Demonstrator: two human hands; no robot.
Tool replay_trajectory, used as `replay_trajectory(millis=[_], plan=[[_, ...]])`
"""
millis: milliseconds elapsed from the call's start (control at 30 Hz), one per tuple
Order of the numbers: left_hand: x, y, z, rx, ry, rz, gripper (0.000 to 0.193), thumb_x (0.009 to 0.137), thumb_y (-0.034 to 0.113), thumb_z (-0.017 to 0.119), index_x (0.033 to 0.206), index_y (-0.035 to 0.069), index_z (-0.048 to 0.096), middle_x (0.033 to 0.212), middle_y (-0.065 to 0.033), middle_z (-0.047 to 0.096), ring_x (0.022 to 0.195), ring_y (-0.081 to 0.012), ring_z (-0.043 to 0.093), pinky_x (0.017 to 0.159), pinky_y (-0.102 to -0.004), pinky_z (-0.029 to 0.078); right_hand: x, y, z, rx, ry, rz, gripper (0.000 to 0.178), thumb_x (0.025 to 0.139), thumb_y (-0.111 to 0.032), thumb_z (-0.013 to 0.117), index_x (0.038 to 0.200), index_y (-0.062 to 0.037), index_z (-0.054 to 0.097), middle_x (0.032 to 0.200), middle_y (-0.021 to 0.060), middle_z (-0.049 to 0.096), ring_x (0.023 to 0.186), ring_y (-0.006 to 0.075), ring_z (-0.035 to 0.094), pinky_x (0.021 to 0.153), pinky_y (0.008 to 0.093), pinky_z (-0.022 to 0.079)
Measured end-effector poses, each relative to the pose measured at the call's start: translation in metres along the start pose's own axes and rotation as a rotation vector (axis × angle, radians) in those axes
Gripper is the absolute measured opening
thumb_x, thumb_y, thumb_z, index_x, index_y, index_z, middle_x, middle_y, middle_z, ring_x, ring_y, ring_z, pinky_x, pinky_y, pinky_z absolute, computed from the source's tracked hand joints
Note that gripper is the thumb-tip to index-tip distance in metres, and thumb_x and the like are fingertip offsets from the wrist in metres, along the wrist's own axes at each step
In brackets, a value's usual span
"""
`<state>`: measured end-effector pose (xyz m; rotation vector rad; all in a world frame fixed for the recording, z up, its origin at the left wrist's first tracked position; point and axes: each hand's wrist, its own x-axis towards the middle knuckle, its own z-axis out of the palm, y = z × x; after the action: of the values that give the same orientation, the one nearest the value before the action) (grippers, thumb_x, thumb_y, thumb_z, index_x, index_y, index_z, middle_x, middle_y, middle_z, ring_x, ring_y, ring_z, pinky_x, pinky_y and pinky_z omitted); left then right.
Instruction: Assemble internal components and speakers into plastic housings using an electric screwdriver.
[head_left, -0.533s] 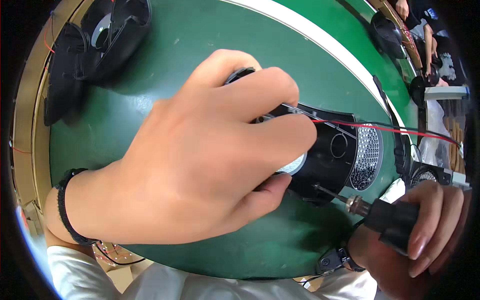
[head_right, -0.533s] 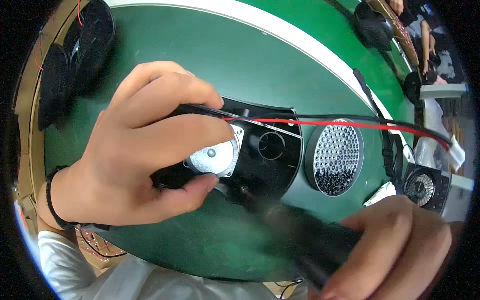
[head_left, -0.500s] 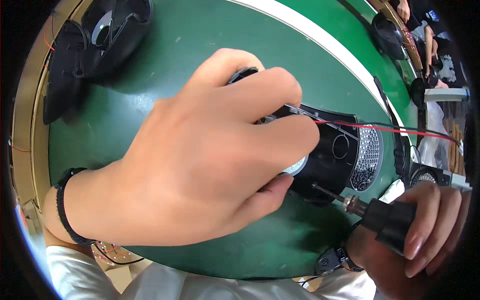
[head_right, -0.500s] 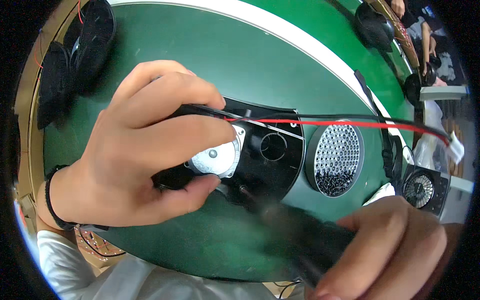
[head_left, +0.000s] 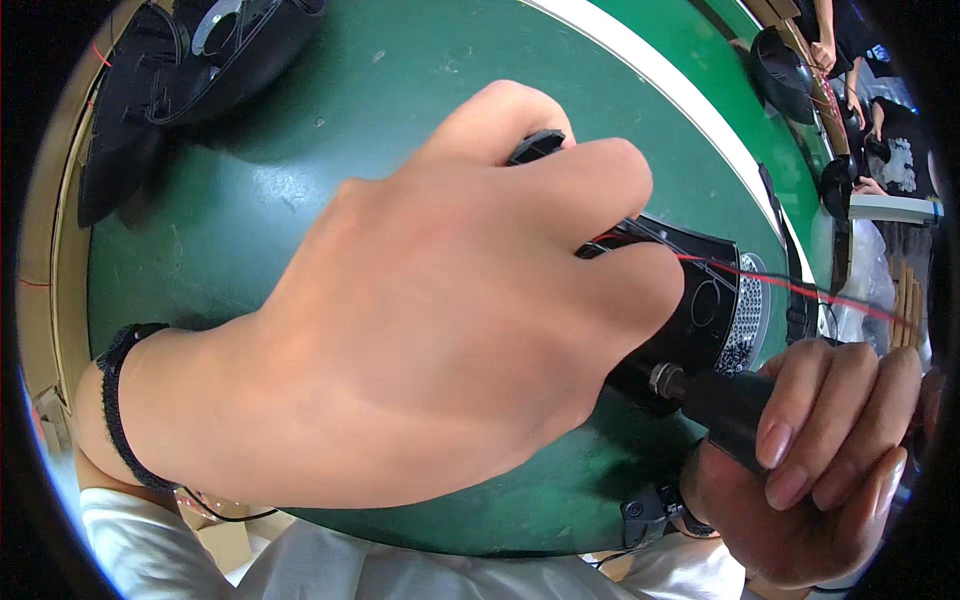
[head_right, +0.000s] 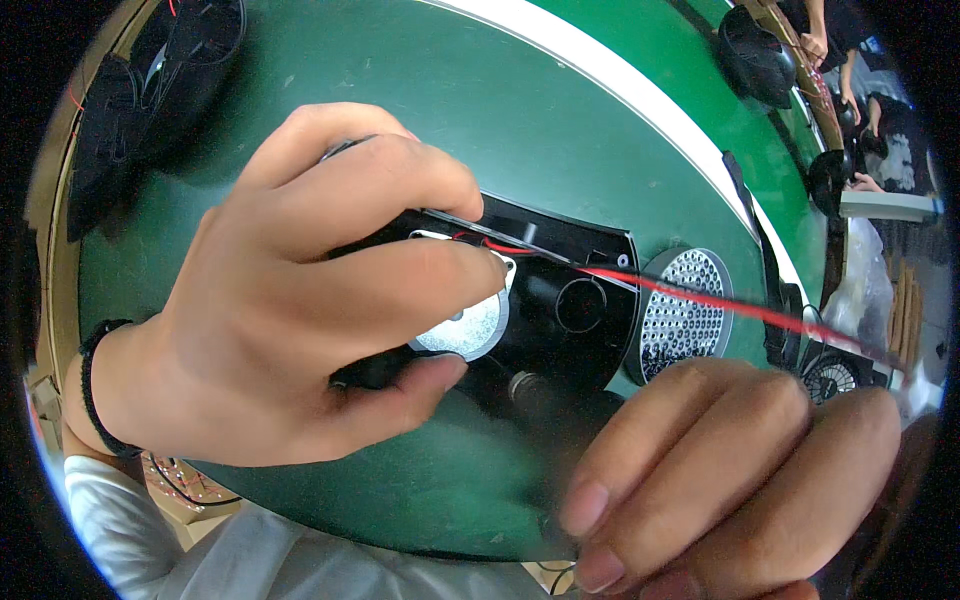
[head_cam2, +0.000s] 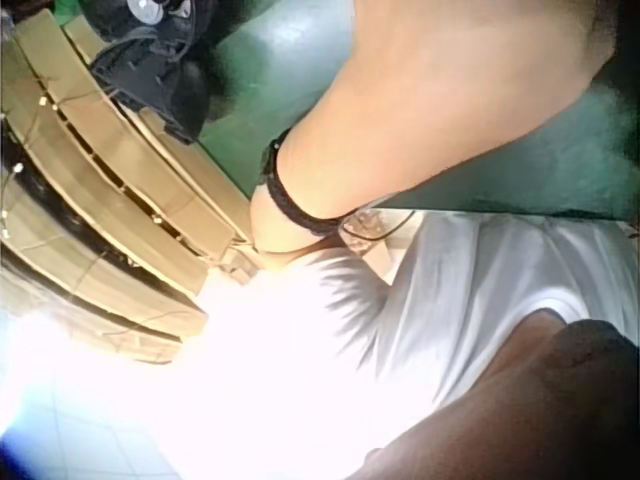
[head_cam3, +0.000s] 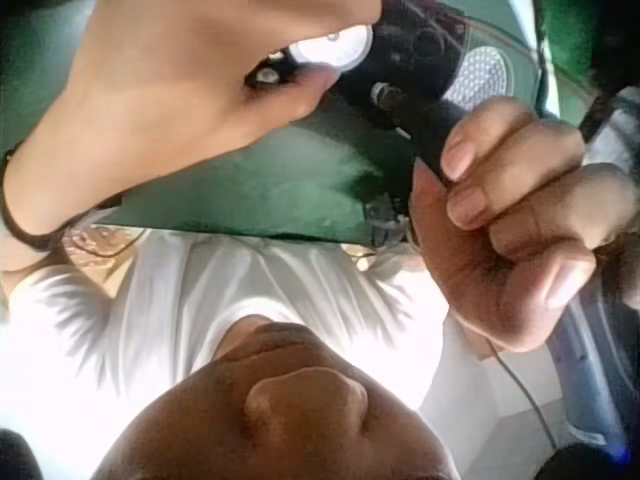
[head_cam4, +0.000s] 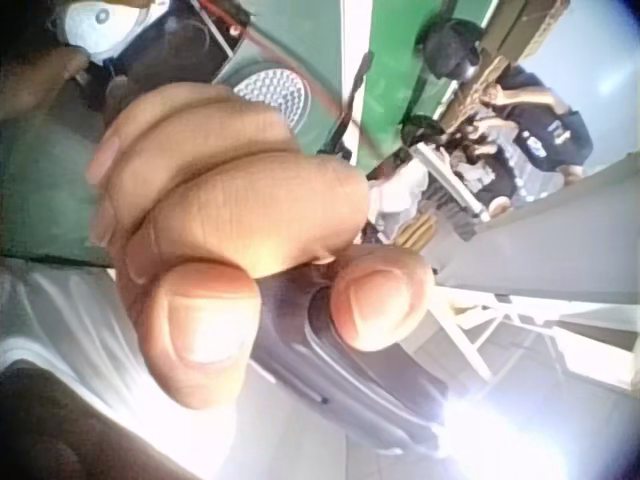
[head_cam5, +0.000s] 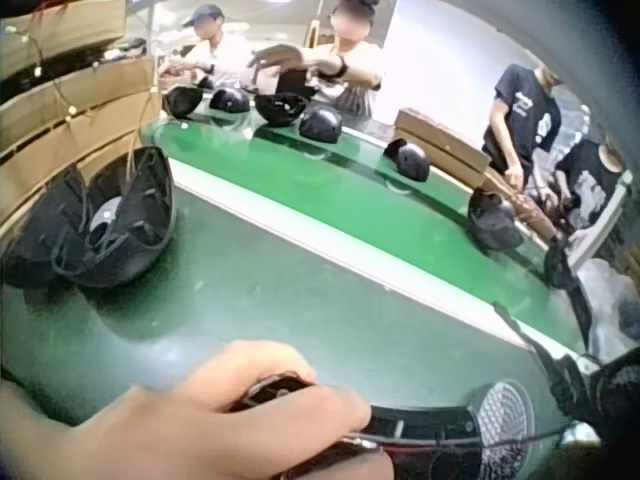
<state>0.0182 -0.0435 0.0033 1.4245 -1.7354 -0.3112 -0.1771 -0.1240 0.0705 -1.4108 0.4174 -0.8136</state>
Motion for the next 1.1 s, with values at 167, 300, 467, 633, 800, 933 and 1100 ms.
replay_trajectory(millis=[167, 300, 467, 633, 800, 933, 1100], plan=[[0.002, -0.001, 0.003, 0.010, 0.013, 0.015, 0.045, 0.058, 0.007, 0.081, 0.101, 0.007, 0.069, 0.110, -0.0120, 0.061, 0.097, -0.0342, 0.056, 0.088, -0.0441, 0.047, -0.001, -0.007, -0.004, -0.110, -0.063, 0.096, 0.032, 0.103, -0.022, 0.057, 0.079, -0.0122, 0.037, 0.067, 0.0037, 0.044, 0.063, 0.0134, 0.041, 0.070, 0.0255, 0.041], [0.003, -0.001, 0.004, 0.018, 0.027, 0.027, 0.045, 0.058, 0.007, 0.081, 0.102, 0.007, 0.069, 0.110, -0.0120, 0.061, 0.097, -0.0342, 0.056, 0.088, -0.0441, 0.047, -0.003, -0.011, -0.004, -0.214, -0.121, 0.153, 0.032, 0.104, -0.023, 0.055, 0.080, -0.0121, 0.036, 0.068, 0.0038, 0.045, 0.068, 0.0143, 0.042, 0.072, 0.0254, 0.040], [0.001, -0.003, 0.002, 0.028, 0.042, 0.034, 0.045, 0.058, 0.007, 0.081, 0.102, 0.007, 0.069, 0.110, -0.0119, 0.061, 0.097, -0.0342, 0.056, 0.088, -0.0441, 0.047, -0.002, -0.010, -0.005, -0.201, -0.127, 0.147, 0.029, 0.105, -0.022, 0.051, 0.083, -0.0113, 0.035, 0.069, 0.0027, 0.044, 0.067, 0.0131, 0.041, 0.072, 0.0263, 0.040], [-0.003, -0.003, 0.003, 0.036, 0.048, 0.061, 0.045, 0.058, 0.007, 0.081, 0.102, 0.007, 0.069, 0.110, -0.0119, 0.061, 0.098, -0.0342, 0.056, 0.088, -0.0441, 0.046, -0.006, 0.007, 0.010, -0.105, 0.074, -0.111, 0.021, 0.103, -0.016, 0.049, 0.089, -0.0099, 0.035, 0.068, 0.0002, 0.037, 0.060, 0.0099, 0.037, 0.069, 0.0279, 0.040], [-0.009, -0.001, 0.002, 0.039, 0.053, 0.086, 0.045, 0.058, 0.008, 0.081, 0.102, 0.007, 0.069, 0.110, -0.0118, 0.061, 0.098, -0.0342, 0.056, 0.088, -0.0441, 0.046, -0.005, 0.005, -0.004, -0.318, -0.091, -0.072, 0.021, 0.102, -0.016, 0.046, 0.085, -0.0101, 0.037, 0.069, 0.0014, 0.039, 0.058, 0.0088, 0.038, 0.066, 0.0278, 0.039], [-0.011, -0.002, 0.002, 0.035, 0.057, 0.100, 0.045, 0.058, 0.008, 0.081, 0.102, 0.007, 0.069, 0.110, -0.0118, 0.061, 0.098, -0.0343, 0.056, 0.088, -0.0441, 0.046, 0.002, 0.010, 0.012, -0.038, 0.017, -0.169, 0.025, 0.101, -0.014, 0.047, 0.079, -0.0114, 0.037, 0.069, 0.0028, 0.040, 0.058, 0.0098, 0.039, 0.067, 0.0276, 0.038], [-0.013, 0.001, 0.002, 0.044, 0.063, 0.122, 0.045, 0.058, 0.008, 0.081, 0.102, 0.007, 0.069, 0.110, -0.0117, 0.061, 0.098, -0.0343, 0.056, 0.088, -0.0441, 0.046, 0.002, 0.010, 0.010, 0.051, 0.024, -0.138, 0.027, 0.101, -0.015, 0.048, 0.077, -0.0117, 0.037, 0.069, 0.0037, 0.040, 0.057, 0.0101, 0.038, 0.068, 0.0280, 0.038]])
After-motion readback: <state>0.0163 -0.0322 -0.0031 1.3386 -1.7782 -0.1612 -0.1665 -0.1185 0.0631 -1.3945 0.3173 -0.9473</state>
